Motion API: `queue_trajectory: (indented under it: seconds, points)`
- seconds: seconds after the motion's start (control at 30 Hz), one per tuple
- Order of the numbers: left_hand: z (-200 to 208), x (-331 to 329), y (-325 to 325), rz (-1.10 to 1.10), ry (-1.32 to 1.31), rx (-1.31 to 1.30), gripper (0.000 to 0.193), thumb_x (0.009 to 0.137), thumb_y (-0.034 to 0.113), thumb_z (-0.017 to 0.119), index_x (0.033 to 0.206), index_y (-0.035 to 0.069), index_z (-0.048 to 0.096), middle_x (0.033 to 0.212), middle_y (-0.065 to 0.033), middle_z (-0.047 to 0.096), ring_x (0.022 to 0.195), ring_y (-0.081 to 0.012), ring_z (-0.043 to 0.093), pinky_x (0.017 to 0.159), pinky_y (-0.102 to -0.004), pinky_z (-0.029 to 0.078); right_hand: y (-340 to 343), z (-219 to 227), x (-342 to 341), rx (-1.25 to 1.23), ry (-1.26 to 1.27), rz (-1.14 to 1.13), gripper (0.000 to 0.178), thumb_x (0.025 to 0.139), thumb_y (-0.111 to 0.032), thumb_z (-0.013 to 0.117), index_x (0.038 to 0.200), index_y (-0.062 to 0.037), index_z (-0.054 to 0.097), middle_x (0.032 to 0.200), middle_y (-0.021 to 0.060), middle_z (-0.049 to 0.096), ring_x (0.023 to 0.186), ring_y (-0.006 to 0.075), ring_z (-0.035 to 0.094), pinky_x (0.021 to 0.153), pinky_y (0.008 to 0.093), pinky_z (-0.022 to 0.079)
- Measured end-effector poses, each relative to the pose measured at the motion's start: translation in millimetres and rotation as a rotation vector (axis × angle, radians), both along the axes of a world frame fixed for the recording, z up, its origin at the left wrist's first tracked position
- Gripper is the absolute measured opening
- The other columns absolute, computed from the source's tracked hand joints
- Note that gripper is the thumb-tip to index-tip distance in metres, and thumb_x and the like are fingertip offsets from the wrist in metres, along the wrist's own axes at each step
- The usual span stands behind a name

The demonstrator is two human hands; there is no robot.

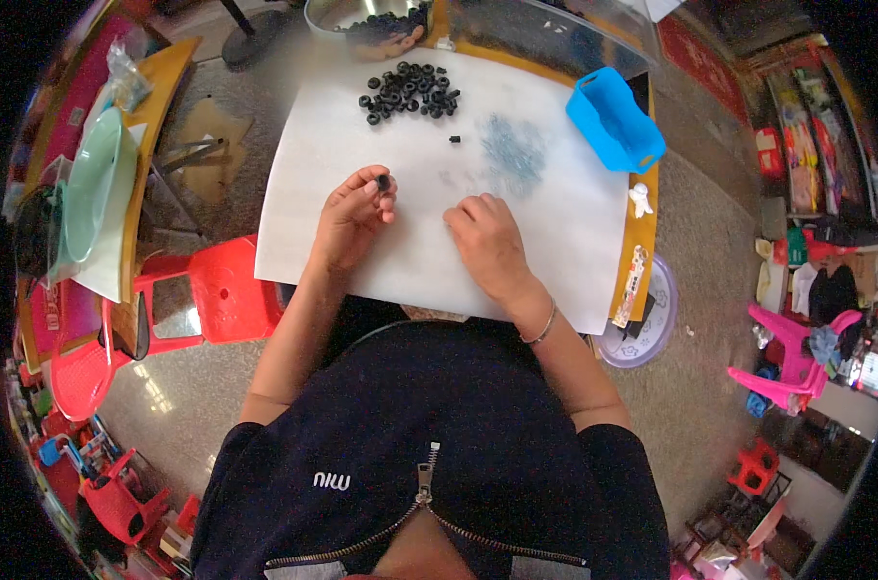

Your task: Assembling small black plastic rings and components on a white workbench surface.

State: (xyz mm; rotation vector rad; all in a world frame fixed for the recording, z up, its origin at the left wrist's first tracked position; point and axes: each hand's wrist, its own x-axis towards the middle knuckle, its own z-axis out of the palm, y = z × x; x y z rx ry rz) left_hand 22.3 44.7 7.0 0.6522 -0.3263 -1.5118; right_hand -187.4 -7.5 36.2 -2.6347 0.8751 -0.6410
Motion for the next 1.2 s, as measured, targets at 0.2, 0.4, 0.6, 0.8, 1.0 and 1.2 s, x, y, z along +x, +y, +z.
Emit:
queue_trajectory:
  seconds: [0.2,0.4,0.6,0.8,1.0,1.2]
  points:
    - [4.4,-0.7,0.5,-0.013,-0.022,0.038,0.025,0.092,0.007,0.056,0.114,-0.004,0.057,0.096,-0.0123,0.062,0.076,-0.0132,0.06,0.07,-0.0259,0.053,-4.5,8.1,13.6,0.08,-0.182,-0.123,0.014,0.08,0.003,0.06,0.093,-0.0006,0.063,0.088,0.0116,0.058,0.081,0.0278,0.057,0.07,0.0367,0.047]
    - [6.8,-2.1,1.4,-0.008,-0.023,0.033,0.024,0.093,0.007,0.055,0.114,-0.004,0.057,0.097,-0.0123,0.062,0.077,-0.0133,0.06,0.07,-0.0259,0.053,-15.4,5.1,39.2,0.089,-0.255,-0.061,0.014,0.079,0.004,0.059,0.091,-0.0022,0.062,0.085,0.0122,0.057,0.083,0.0301,0.056,0.073,0.0392,0.046]
    - [2.9,-1.9,0.4,0.055,0.052,0.012,0.025,0.093,0.01,0.057,0.115,-0.003,0.055,0.097,-0.0112,0.061,0.078,-0.0131,0.059,0.071,-0.0262,0.052,-10.6,-4.8,32.2,0.04,-0.28,-0.118,0.013,0.08,0.006,0.059,0.091,-0.0004,0.063,0.089,0.0098,0.061,0.082,0.0248,0.058,0.07,0.0343,0.047]
    - [-6.8,7.6,1.6,0.173,0.341,-0.134,0.026,0.092,0.015,0.059,0.114,0.002,0.052,0.092,-0.0051,0.052,0.078,-0.0116,0.05,0.067,-0.0237,0.048,-12.8,4.5,39.9,0.062,-0.291,-0.107,0.014,0.079,0.005,0.062,0.092,-0.0007,0.064,0.089,0.0096,0.06,0.084,0.0253,0.057,0.072,0.0346,0.047]
    - [-6.5,11.6,-0.2,0.213,0.392,-0.129,0.021,0.092,0.012,0.056,0.11,0.003,0.053,0.092,-0.0059,0.054,0.075,-0.0123,0.047,0.064,-0.0228,0.044,-31.5,-5.0,88.5,-0.018,-0.326,0.022,0.017,0.074,0.001,0.063,0.091,-0.0037,0.064,0.089,0.0088,0.057,0.088,0.0275,0.054,0.078,0.0381,0.044]
    - [-5.0,8.2,-1.2,0.193,0.287,-0.099,0.021,0.092,0.015,0.057,0.11,0.004,0.052,0.092,-0.005,0.054,0.075,-0.0118,0.047,0.064,-0.0223,0.043,-40.1,-18.9,102.2,-0.066,-0.141,0.083,0.013,0.076,-0.003,0.057,0.088,-0.0041,0.062,0.089,0.0093,0.057,0.088,0.0271,0.053,0.081,0.0376,0.044]
